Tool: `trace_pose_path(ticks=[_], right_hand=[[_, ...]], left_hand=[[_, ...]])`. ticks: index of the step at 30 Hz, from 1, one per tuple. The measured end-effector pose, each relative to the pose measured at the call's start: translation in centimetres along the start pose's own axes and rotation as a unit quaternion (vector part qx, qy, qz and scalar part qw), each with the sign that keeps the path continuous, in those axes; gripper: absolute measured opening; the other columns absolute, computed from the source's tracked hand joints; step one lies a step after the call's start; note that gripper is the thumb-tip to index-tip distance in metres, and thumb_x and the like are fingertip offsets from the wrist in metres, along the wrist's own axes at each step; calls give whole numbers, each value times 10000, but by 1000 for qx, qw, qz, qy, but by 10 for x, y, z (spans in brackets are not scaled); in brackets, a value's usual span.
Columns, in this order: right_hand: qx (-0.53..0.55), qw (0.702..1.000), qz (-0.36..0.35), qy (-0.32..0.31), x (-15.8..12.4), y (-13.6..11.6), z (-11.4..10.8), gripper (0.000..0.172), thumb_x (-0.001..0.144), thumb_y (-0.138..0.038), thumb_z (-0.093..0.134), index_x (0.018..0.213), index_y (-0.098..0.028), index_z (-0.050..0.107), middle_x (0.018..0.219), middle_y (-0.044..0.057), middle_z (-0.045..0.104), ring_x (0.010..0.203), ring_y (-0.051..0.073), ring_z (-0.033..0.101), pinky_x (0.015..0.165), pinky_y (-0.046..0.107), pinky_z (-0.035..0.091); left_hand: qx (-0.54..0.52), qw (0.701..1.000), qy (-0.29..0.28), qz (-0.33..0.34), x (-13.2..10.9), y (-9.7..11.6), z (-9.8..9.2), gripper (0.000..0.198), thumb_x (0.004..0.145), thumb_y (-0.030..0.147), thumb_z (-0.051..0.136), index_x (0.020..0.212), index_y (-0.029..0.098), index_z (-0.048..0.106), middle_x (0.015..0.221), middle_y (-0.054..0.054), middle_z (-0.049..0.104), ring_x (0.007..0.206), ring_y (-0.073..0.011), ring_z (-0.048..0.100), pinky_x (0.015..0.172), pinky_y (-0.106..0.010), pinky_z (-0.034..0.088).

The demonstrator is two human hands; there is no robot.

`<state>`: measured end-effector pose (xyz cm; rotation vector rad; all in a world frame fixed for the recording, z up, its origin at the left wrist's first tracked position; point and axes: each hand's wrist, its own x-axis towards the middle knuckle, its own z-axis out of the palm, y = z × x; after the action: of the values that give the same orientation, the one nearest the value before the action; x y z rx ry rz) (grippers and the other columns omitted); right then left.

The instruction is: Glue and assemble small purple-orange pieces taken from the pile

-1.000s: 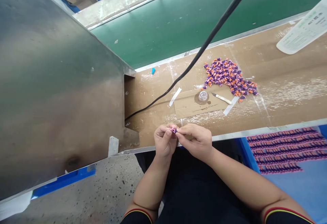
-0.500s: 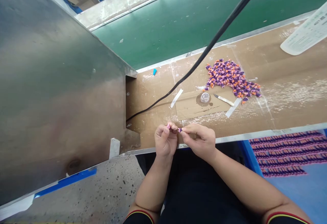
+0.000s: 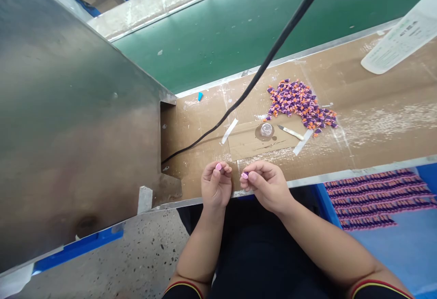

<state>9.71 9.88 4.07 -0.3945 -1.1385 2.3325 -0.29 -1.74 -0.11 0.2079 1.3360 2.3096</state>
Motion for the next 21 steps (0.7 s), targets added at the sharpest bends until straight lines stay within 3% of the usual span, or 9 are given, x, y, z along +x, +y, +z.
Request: trace_pose_path(ticks=[3,6,12,15,17,18,19,20,21], right_hand=[[-43,999,14,17,1,-4,-6,299,884,-542,866,901,-252,794,708,7,776,573,148,726,516,244,634],[-164,985,-25,53,9,-13,-17,323,878,-556,863,905,-237,817,757,34,801,625,167,758,575,265,663],[-385,903,-148,120,36,-37,-43,176,905,-419,843,933,-246,833,852,38,821,755,199,789,722,326,693],[-435,869,-192,139,44,-41,-54,142,918,-379,819,959,-244,824,891,43,822,792,209,792,750,348,686],[-466,844,-217,152,45,-42,-61,129,927,-362,799,974,-244,819,909,46,824,801,209,790,747,349,677],[-481,832,-226,159,45,-43,-66,127,928,-359,793,978,-245,817,913,46,824,799,209,788,747,350,673],[-495,821,-230,167,45,-44,-70,128,929,-360,788,980,-246,816,913,44,824,791,208,784,748,354,670],[-508,811,-232,175,45,-45,-75,133,928,-366,785,977,-246,814,910,43,823,782,208,781,749,359,668],[-518,802,-233,184,46,-47,-80,141,925,-375,783,970,-245,812,906,42,822,772,209,777,751,365,666]], left_hand=[[-12,1000,-6,-2,-1,0,-1,282,801,494,941,884,255,818,884,-16,775,772,-106,706,753,-238,599],[-36,999,6,-26,-2,3,-1,354,762,529,959,818,218,800,813,-22,742,738,-109,676,718,-238,582],[-74,994,54,-62,7,7,6,428,653,536,1017,730,195,769,768,-29,723,691,-115,651,680,-246,579],[-34,999,26,-8,-1,14,9,375,756,542,956,746,211,779,734,-26,717,663,-115,659,646,-234,571],[78,992,-12,102,-25,30,2,232,911,454,844,830,241,804,745,-30,734,676,-137,691,645,-255,587],[166,971,-23,170,-42,43,-5,132,980,364,767,904,268,815,788,-32,759,701,-156,714,659,-281,606],[258,927,-21,271,-60,59,-15,63,975,288,753,962,304,812,807,-16,773,706,-174,727,667,-311,626],[356,859,1,368,-77,77,-26,101,929,270,788,1003,337,808,817,2,784,695,-189,733,681,-341,648],[449,798,64,398,-91,97,-37,162,874,257,829,998,358,807,842,13,792,717,-206,741,719,-370,668]])
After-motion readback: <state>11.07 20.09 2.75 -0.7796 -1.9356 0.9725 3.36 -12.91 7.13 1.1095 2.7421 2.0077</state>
